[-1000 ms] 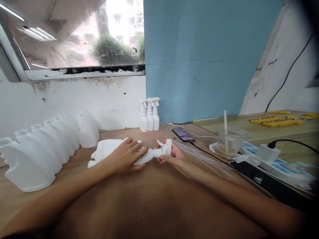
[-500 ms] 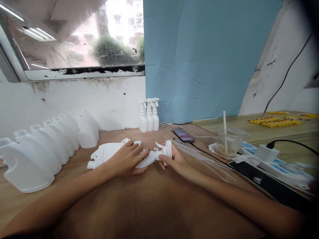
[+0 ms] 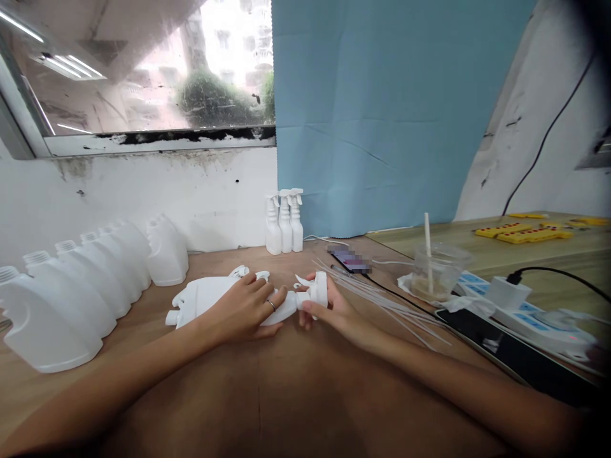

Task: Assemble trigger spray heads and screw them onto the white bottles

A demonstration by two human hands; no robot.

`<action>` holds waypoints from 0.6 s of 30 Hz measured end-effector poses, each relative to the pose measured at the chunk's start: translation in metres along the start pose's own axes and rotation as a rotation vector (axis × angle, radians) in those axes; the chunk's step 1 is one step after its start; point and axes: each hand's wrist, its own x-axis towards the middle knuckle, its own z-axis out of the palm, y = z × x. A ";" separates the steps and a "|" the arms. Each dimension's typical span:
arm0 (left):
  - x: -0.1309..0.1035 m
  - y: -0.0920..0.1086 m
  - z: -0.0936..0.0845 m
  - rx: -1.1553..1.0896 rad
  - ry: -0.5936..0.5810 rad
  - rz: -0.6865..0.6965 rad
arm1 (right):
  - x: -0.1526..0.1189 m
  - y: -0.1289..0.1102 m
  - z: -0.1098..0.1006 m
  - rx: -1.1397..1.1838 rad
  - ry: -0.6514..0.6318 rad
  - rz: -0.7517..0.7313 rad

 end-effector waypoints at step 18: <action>0.001 0.002 -0.001 -0.007 0.031 0.006 | -0.001 0.000 -0.001 0.045 -0.017 0.030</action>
